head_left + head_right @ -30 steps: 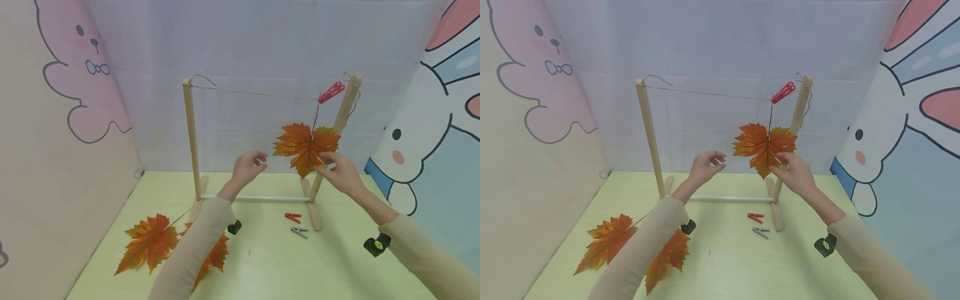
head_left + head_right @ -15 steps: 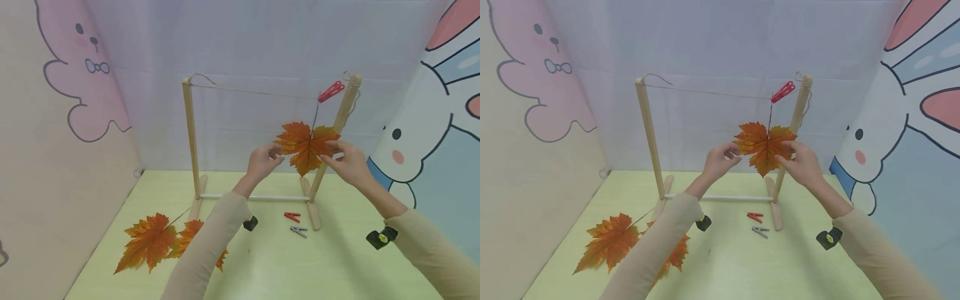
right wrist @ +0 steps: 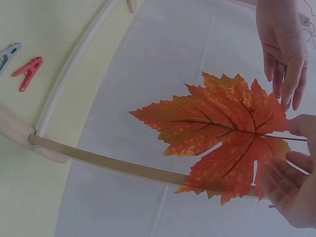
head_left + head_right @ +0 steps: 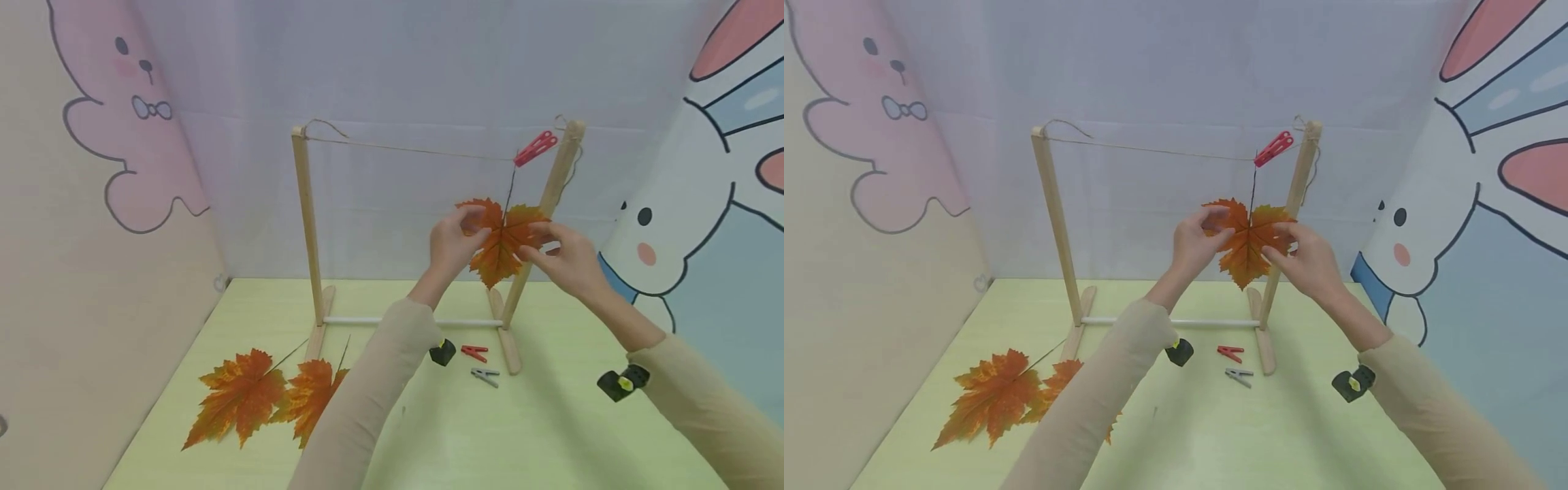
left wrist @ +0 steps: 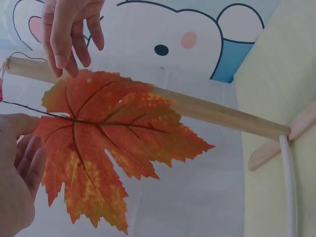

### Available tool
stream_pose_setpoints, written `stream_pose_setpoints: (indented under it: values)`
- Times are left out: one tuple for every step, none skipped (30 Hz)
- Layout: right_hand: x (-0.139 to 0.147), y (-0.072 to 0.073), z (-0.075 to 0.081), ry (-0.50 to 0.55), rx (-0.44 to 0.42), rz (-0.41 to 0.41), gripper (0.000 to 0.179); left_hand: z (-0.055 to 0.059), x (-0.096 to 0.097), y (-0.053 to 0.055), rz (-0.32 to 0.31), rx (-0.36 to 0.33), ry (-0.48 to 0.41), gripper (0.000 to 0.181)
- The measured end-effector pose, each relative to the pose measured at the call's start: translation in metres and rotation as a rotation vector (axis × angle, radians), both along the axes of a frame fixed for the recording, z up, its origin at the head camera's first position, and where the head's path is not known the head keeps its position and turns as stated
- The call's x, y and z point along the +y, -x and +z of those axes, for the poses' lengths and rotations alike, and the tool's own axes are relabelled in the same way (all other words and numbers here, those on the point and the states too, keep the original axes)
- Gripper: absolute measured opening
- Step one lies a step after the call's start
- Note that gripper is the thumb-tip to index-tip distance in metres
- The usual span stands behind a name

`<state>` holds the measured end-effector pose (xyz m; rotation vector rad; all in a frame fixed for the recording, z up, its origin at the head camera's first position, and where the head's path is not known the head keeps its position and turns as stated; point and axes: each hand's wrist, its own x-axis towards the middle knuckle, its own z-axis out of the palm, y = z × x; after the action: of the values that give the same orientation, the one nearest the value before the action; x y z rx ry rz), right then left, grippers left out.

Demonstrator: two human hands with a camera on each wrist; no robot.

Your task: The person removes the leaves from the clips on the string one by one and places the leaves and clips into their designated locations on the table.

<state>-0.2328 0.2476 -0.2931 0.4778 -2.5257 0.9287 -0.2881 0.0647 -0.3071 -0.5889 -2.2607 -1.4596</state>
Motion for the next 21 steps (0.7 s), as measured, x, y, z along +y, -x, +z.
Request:
stream_pose_setpoints:
  values:
    - [0.0, 0.0, 0.001, 0.004, 0.005, 0.002, 0.038, 0.002, 0.002, 0.0, 0.004, 0.003, -0.012, 0.031]
    - [0.0, 0.001, 0.002, 0.003, 0.016, 0.005, 0.037, 0.004, 0.004, -0.001, 0.008, 0.01, -0.021, 0.031]
    - [0.0, 0.001, 0.004, 0.004, 0.032, 0.007, 0.037, 0.007, 0.006, -0.001, 0.01, 0.015, -0.033, 0.031]
    - [0.0, 0.002, 0.004, 0.004, 0.046, 0.008, 0.036, 0.009, 0.008, -0.001, 0.013, 0.019, -0.041, 0.032]
    - [0.0, 0.002, 0.005, 0.003, 0.059, 0.008, 0.036, 0.011, 0.01, -0.001, 0.016, 0.017, -0.047, 0.032]
    - [0.0, 0.003, 0.006, 0.001, 0.072, 0.008, 0.035, 0.013, 0.012, -0.002, 0.017, 0.013, -0.059, 0.032]
    - [0.0, 0.003, 0.007, -0.002, 0.082, 0.008, 0.035, 0.016, 0.013, -0.002, 0.019, 0.008, -0.07, 0.032]
    - [0.0, 0.003, 0.007, -0.004, 0.093, 0.009, 0.035, 0.018, 0.015, -0.002, 0.02, 0.003, -0.07, 0.033]
    - [0.0, 0.003, 0.008, -0.002, 0.096, 0.008, 0.035, 0.02, 0.017, -0.002, 0.013, -0.006, -0.08, 0.034]
    - [0.0, 0.003, 0.009, 0.001, 0.096, 0.006, 0.035, 0.022, 0.018, -0.003, 0.004, -0.014, -0.079, 0.035]
    - [0.0, 0.003, 0.009, 0.003, 0.098, 0.005, 0.034, 0.023, 0.019, -0.003, -0.004, -0.023, -0.073, 0.037]
    - [0.001, 0.004, 0.01, 0.004, 0.101, 0.002, 0.034, 0.025, 0.021, -0.003, -0.011, -0.027, -0.064, 0.039]
    - [0.001, 0.004, 0.01, 0.007, 0.102, 0.001, 0.034, 0.026, 0.022, -0.004, -0.017, -0.028, -0.054, 0.041]
    - [0.001, 0.004, 0.011, 0.01, 0.102, 0.0, 0.034, 0.027, 0.023, -0.003, -0.021, -0.029, -0.045, 0.043]
    - [0.002, 0.004, 0.012, 0.012, 0.1, 0.0, 0.034, 0.027, 0.024, -0.003, -0.024, -0.031, -0.041, 0.044]
    - [0.002, 0.004, 0.013, 0.013, 0.097, 0.0, 0.034, 0.028, 0.025, -0.003, -0.019, -0.031, -0.027, 0.045]
    - [0.002, 0.004, 0.013, 0.012, 0.095, -0.001, 0.034, 0.028, 0.026, -0.003, -0.012, -0.036, -0.021, 0.046]
    - [0.002, 0.004, 0.014, 0.012, 0.092, 0.0, 0.035, 0.028, 0.027, -0.002, -0.009, -0.041, -0.02, 0.048]
    - [0.003, 0.003, 0.014, 0.013, 0.086, 0.0, 0.035, 0.029, 0.028, -0.001, -0.006, -0.047, -0.02, 0.049]
    - [0.003, 0.003, 0.015, 0.015, 0.081, 0.0, 0.036, 0.029, 0.029, -0.001, -0.004, -0.057, -0.017, 0.05]
    - [0.003, 0.003, 0.015, 0.016, 0.079, -0.001, 0.036, 0.029, 0.031, 0.0, -0.003, -0.066, -0.013, 0.051]
